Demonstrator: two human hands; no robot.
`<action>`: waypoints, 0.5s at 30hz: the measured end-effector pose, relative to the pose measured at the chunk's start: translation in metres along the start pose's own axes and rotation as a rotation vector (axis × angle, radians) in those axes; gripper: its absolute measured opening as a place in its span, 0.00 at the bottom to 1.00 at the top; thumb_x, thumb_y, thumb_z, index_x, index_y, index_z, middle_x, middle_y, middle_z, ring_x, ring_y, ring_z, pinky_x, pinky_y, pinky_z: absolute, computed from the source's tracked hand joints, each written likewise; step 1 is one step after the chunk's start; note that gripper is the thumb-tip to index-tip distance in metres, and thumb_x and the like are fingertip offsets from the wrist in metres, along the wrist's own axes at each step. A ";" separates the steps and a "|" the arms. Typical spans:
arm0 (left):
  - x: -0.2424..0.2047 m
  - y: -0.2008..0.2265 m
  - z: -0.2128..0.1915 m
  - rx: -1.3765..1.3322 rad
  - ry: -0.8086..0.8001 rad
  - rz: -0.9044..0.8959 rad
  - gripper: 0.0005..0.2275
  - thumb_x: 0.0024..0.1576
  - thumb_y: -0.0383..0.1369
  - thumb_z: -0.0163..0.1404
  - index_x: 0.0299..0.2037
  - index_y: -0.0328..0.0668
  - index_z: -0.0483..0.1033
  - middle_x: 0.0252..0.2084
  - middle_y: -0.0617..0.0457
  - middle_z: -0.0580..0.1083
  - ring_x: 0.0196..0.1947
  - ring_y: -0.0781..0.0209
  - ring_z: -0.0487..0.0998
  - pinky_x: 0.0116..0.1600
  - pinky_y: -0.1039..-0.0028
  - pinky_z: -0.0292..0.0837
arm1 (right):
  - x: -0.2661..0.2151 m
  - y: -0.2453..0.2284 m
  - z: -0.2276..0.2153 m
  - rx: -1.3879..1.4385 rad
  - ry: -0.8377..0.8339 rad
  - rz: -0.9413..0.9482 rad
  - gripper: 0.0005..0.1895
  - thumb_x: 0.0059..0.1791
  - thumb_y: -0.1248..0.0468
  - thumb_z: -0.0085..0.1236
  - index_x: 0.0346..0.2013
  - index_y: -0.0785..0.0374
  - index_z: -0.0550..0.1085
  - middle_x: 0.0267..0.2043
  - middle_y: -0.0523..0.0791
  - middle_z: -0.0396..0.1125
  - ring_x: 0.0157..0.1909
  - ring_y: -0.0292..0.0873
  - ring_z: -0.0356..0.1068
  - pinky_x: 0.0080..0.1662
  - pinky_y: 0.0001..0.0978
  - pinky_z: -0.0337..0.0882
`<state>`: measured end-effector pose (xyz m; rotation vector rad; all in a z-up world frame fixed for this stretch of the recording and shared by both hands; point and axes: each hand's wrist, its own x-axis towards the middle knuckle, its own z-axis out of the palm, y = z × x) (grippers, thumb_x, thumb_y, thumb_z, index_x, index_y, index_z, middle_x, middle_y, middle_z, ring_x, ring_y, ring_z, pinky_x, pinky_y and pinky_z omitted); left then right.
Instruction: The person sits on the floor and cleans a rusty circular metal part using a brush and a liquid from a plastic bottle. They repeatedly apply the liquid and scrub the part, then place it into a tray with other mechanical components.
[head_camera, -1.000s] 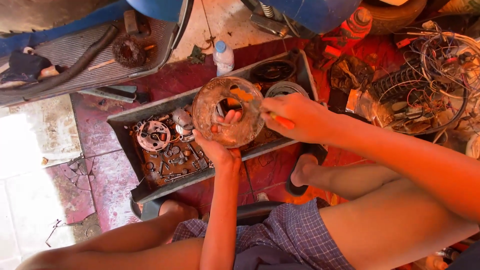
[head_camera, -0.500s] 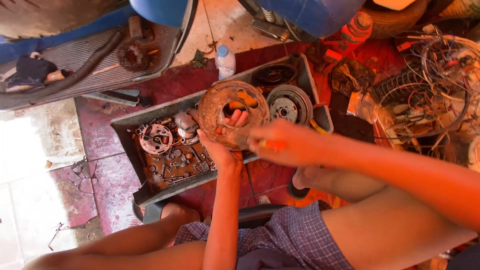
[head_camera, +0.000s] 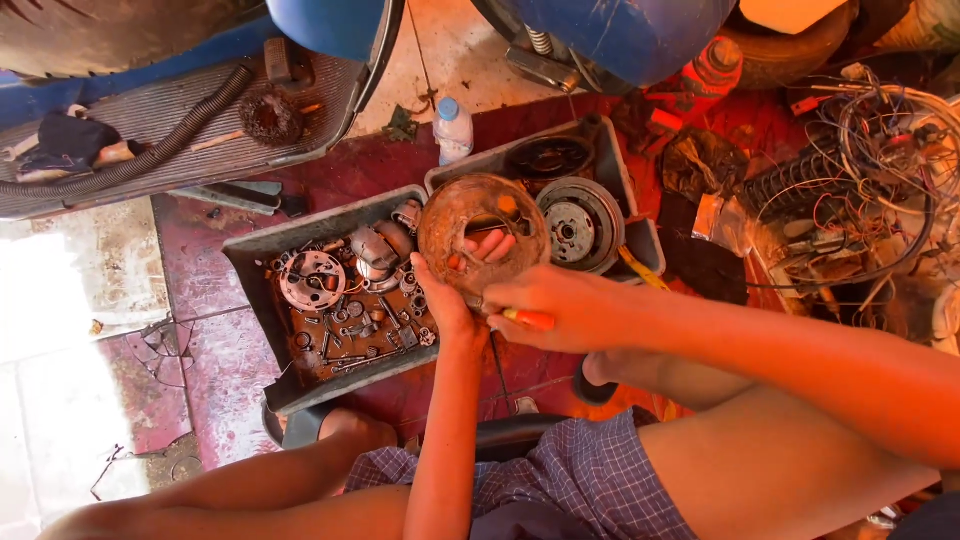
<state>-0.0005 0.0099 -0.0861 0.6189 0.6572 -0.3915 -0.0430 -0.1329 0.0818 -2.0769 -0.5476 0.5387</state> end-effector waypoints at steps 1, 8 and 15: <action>-0.011 0.006 0.011 0.006 0.002 -0.005 0.32 0.55 0.69 0.41 0.40 0.46 0.80 0.47 0.33 0.80 0.41 0.34 0.84 0.48 0.47 0.83 | 0.004 0.006 -0.008 0.005 0.004 0.004 0.05 0.52 0.66 0.49 0.34 0.64 0.71 0.25 0.50 0.70 0.24 0.48 0.73 0.29 0.38 0.71; -0.051 0.014 0.056 -0.038 0.014 -0.046 0.28 0.55 0.64 0.50 0.32 0.45 0.78 0.31 0.47 0.80 0.28 0.48 0.83 0.32 0.61 0.84 | 0.015 0.003 -0.017 0.050 0.034 -0.050 0.05 0.52 0.68 0.48 0.37 0.62 0.73 0.26 0.45 0.69 0.28 0.43 0.73 0.35 0.32 0.74; -0.045 0.000 0.031 0.025 -0.134 -0.020 0.30 0.58 0.64 0.45 0.40 0.41 0.77 0.40 0.43 0.80 0.36 0.51 0.83 0.40 0.66 0.84 | 0.010 -0.016 -0.012 -0.004 0.068 -0.105 0.05 0.53 0.70 0.47 0.33 0.66 0.71 0.26 0.50 0.68 0.27 0.47 0.73 0.33 0.38 0.73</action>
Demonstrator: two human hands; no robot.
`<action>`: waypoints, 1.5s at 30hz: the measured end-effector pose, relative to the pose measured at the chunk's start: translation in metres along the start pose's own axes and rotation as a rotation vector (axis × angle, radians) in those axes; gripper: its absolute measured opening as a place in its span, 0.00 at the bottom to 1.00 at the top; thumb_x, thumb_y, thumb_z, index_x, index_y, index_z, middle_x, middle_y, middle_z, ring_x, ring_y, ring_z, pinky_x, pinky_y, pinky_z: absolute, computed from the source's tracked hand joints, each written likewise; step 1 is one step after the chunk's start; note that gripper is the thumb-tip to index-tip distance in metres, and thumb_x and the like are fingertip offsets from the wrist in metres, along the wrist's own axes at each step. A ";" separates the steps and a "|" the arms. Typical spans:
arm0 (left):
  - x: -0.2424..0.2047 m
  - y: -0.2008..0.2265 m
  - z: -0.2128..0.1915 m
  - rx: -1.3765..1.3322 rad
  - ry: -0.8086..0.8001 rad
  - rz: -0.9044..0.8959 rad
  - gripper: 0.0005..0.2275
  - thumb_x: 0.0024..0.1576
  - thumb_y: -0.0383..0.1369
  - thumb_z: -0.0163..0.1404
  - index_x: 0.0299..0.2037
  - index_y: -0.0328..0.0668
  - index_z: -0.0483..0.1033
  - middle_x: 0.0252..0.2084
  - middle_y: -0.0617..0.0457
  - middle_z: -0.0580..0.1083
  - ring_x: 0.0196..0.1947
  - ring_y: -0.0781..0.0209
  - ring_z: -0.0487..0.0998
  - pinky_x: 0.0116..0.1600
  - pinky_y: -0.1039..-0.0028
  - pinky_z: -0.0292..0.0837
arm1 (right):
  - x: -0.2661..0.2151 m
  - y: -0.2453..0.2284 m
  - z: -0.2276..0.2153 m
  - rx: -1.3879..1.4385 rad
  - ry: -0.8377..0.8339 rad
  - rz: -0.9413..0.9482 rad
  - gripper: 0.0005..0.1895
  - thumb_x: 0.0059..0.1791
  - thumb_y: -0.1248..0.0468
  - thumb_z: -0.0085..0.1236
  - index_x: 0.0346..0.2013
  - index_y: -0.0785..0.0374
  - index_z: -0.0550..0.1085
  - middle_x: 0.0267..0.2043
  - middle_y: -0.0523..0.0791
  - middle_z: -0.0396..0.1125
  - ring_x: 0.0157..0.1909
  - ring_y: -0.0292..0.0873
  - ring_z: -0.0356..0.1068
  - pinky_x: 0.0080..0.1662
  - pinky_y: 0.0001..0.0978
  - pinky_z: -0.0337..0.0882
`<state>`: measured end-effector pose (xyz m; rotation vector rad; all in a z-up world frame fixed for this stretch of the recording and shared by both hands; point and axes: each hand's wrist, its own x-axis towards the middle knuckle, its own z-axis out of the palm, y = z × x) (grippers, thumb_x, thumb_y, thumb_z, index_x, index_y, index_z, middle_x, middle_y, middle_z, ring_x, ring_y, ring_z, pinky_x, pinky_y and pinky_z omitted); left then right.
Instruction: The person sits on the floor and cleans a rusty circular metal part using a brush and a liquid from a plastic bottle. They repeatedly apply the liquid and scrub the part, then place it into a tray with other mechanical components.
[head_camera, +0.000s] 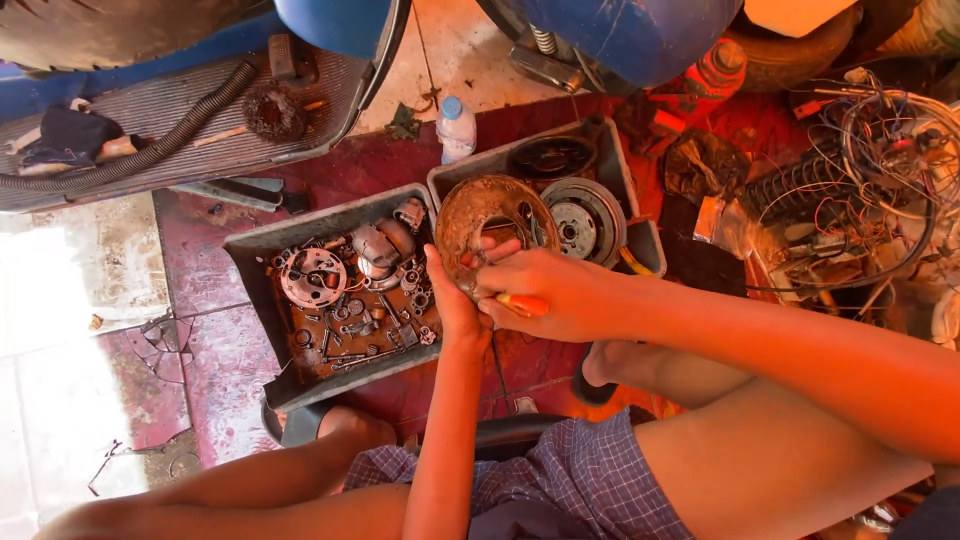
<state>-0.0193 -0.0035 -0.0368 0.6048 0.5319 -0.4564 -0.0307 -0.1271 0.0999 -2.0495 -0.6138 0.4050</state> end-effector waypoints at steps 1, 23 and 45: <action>0.023 -0.007 -0.028 0.000 -0.001 0.001 0.30 0.58 0.64 0.45 0.40 0.41 0.77 0.40 0.43 0.80 0.36 0.51 0.83 0.40 0.66 0.84 | 0.005 0.015 -0.006 -0.001 0.001 -0.001 0.05 0.53 0.70 0.47 0.33 0.66 0.71 0.26 0.50 0.68 0.27 0.47 0.73 0.33 0.38 0.73; 0.006 0.033 -0.015 0.303 -0.308 -0.176 0.38 0.59 0.65 0.38 0.51 0.27 0.70 0.31 0.28 0.77 0.30 0.38 0.83 0.52 0.47 0.80 | 0.014 0.020 -0.025 0.129 0.306 0.048 0.06 0.50 0.74 0.51 0.32 0.67 0.76 0.22 0.47 0.71 0.22 0.39 0.72 0.30 0.26 0.70; 0.020 0.015 -0.035 0.336 -0.150 -0.192 0.42 0.55 0.67 0.43 0.65 0.33 0.68 0.46 0.30 0.78 0.39 0.40 0.83 0.52 0.48 0.82 | 0.003 0.012 -0.025 0.152 0.138 0.112 0.06 0.49 0.75 0.51 0.30 0.66 0.74 0.23 0.47 0.74 0.26 0.40 0.79 0.32 0.30 0.78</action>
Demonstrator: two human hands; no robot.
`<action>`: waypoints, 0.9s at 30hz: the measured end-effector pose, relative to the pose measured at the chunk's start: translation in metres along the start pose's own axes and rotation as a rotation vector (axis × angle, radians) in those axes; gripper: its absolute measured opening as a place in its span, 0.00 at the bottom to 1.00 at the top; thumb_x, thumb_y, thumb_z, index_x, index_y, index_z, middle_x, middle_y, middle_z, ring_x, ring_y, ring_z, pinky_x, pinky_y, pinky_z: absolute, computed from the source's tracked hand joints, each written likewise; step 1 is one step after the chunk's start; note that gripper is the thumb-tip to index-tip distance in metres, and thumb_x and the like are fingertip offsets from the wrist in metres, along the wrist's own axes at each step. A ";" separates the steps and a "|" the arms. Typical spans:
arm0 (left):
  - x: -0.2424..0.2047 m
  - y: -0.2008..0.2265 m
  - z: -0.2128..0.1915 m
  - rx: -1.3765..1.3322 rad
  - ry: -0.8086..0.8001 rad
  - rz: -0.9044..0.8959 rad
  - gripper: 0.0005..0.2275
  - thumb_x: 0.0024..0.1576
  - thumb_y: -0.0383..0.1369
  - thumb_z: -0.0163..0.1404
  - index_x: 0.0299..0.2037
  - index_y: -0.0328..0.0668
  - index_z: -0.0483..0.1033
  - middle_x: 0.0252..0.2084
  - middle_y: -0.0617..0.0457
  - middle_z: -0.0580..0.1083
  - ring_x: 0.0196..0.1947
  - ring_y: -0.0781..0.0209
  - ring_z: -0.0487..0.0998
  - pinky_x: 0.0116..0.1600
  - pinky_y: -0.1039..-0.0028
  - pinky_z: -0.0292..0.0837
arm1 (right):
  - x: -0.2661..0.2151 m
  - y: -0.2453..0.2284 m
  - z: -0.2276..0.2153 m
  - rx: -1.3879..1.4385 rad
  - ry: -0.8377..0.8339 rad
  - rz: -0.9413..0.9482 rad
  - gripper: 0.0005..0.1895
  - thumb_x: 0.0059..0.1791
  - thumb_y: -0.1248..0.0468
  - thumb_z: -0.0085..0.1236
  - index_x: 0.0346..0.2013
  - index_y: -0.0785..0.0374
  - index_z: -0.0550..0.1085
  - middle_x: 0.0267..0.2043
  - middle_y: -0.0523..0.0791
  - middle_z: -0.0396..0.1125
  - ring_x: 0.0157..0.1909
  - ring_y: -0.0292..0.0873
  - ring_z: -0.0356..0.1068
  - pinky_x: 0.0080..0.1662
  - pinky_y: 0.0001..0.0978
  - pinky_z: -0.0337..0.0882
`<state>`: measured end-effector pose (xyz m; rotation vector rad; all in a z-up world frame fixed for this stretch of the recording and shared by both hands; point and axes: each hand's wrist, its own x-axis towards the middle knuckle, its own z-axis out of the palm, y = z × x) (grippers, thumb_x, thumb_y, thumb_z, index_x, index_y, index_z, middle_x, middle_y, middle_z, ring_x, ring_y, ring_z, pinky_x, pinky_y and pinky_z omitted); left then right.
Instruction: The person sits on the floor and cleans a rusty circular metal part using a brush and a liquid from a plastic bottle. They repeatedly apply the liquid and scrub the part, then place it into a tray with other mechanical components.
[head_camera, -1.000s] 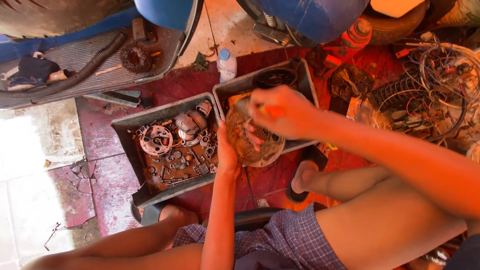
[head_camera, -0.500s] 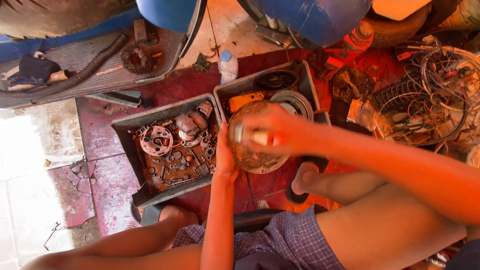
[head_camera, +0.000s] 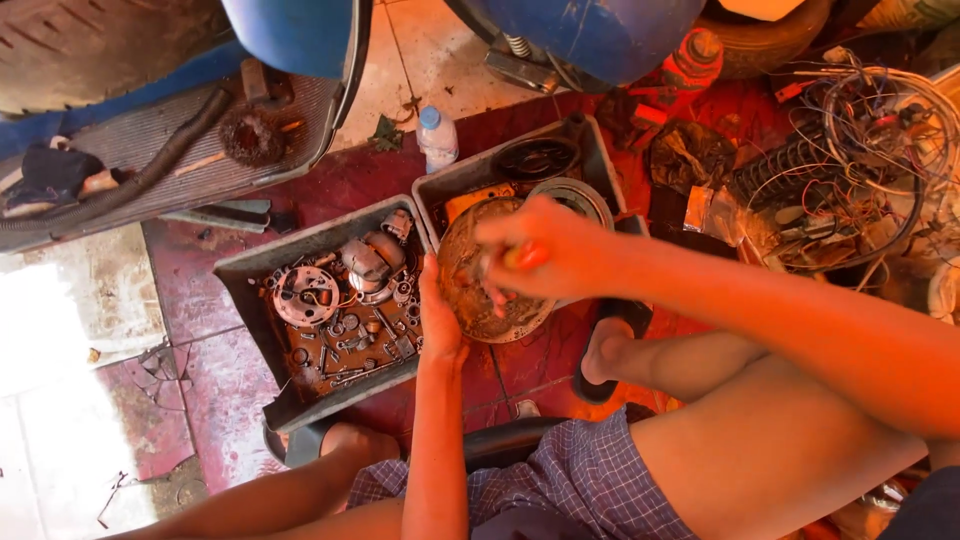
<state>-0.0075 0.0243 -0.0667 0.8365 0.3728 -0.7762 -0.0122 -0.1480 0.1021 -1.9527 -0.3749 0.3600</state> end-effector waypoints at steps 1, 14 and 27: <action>0.003 -0.002 -0.003 0.007 0.000 -0.004 0.42 0.55 0.67 0.43 0.65 0.33 0.68 0.46 0.30 0.78 0.39 0.40 0.83 0.52 0.48 0.82 | 0.001 0.002 -0.008 0.005 0.007 0.000 0.06 0.49 0.75 0.51 0.30 0.66 0.74 0.23 0.47 0.74 0.26 0.40 0.79 0.32 0.30 0.78; -0.007 -0.017 0.008 -0.168 0.042 0.209 0.39 0.58 0.64 0.42 0.66 0.35 0.68 0.59 0.33 0.74 0.55 0.35 0.77 0.60 0.45 0.75 | 0.001 0.015 -0.035 -0.350 0.291 -0.154 0.06 0.46 0.76 0.53 0.26 0.64 0.69 0.16 0.46 0.65 0.15 0.41 0.64 0.25 0.27 0.63; 0.003 -0.019 -0.001 -0.209 0.108 0.359 0.41 0.57 0.67 0.36 0.65 0.35 0.70 0.60 0.32 0.73 0.57 0.32 0.76 0.64 0.41 0.69 | 0.013 -0.018 0.018 -0.137 0.273 -0.209 0.07 0.48 0.74 0.51 0.25 0.65 0.70 0.17 0.48 0.67 0.17 0.40 0.68 0.24 0.26 0.68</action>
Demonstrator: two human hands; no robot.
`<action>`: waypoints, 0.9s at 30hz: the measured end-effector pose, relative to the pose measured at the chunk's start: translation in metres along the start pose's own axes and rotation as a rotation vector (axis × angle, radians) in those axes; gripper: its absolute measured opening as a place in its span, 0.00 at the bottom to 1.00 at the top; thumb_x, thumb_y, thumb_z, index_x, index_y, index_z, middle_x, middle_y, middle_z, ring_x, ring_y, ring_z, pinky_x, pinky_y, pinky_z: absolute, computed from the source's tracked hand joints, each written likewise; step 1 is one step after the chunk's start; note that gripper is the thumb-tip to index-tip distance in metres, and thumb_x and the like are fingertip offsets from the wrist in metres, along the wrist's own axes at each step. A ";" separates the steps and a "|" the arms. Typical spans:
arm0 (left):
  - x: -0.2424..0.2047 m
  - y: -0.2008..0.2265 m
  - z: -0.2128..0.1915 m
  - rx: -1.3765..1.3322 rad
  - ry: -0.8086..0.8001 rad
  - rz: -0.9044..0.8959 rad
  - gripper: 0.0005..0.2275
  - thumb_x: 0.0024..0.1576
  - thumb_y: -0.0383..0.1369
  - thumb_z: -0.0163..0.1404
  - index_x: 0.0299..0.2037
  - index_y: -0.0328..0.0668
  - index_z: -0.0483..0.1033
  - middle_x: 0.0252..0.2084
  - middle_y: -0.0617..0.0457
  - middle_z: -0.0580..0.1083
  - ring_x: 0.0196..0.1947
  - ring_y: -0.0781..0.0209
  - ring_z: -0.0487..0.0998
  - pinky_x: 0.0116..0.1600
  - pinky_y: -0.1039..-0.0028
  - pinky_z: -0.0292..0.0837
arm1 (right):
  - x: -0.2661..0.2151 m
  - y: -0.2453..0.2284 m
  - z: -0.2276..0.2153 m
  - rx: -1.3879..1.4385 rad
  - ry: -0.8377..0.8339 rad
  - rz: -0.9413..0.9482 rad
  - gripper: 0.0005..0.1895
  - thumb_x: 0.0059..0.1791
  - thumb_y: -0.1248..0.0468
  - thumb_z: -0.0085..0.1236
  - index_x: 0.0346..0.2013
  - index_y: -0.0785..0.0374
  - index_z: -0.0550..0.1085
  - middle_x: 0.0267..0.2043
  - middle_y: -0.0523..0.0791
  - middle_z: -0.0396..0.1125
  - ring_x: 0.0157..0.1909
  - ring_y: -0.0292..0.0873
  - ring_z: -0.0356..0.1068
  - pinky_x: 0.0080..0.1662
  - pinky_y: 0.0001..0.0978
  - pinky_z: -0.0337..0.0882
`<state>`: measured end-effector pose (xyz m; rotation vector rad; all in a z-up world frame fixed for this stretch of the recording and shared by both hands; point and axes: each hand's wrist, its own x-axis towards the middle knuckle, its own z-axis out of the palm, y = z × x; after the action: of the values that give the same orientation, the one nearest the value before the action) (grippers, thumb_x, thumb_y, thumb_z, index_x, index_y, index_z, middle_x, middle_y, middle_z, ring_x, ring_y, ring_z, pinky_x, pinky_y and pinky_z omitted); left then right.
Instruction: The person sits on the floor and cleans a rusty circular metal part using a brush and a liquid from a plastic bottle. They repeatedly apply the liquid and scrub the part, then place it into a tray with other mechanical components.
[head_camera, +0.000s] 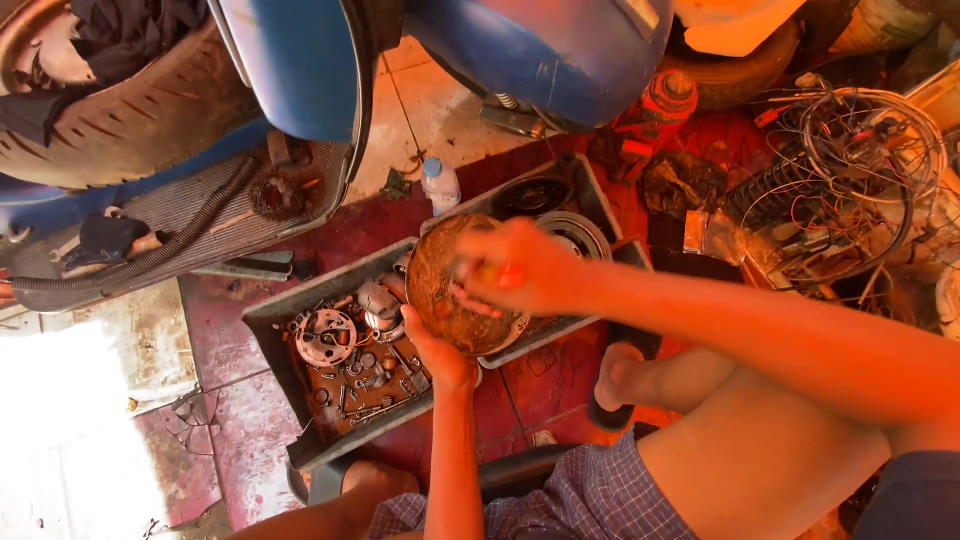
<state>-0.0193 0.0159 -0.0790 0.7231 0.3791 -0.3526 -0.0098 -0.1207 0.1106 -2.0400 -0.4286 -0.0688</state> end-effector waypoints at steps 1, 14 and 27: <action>-0.004 0.005 0.015 0.001 -0.003 0.000 0.41 0.57 0.67 0.36 0.65 0.35 0.70 0.60 0.32 0.73 0.57 0.32 0.76 0.64 0.41 0.69 | 0.002 0.005 -0.002 -0.001 0.002 -0.001 0.07 0.48 0.74 0.51 0.25 0.65 0.70 0.17 0.48 0.67 0.17 0.40 0.68 0.24 0.26 0.68; 0.003 0.003 -0.005 -0.055 -0.038 0.181 0.36 0.59 0.65 0.34 0.54 0.35 0.73 0.43 0.33 0.77 0.45 0.37 0.81 0.62 0.48 0.74 | 0.013 0.035 -0.014 0.059 -0.058 -0.200 0.03 0.51 0.72 0.54 0.32 0.65 0.72 0.23 0.49 0.70 0.23 0.44 0.73 0.28 0.30 0.71; -0.012 0.014 0.003 -0.040 -0.308 0.229 0.40 0.61 0.67 0.25 0.49 0.33 0.75 0.33 0.32 0.79 0.39 0.36 0.83 0.63 0.48 0.72 | 0.001 0.014 -0.042 -0.142 -0.060 -0.095 0.05 0.50 0.71 0.53 0.29 0.62 0.70 0.22 0.46 0.67 0.24 0.43 0.70 0.32 0.30 0.70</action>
<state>-0.0228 0.0258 -0.0633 0.6526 0.0109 -0.2342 0.0006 -0.1623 0.1195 -2.1653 -0.5724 -0.0979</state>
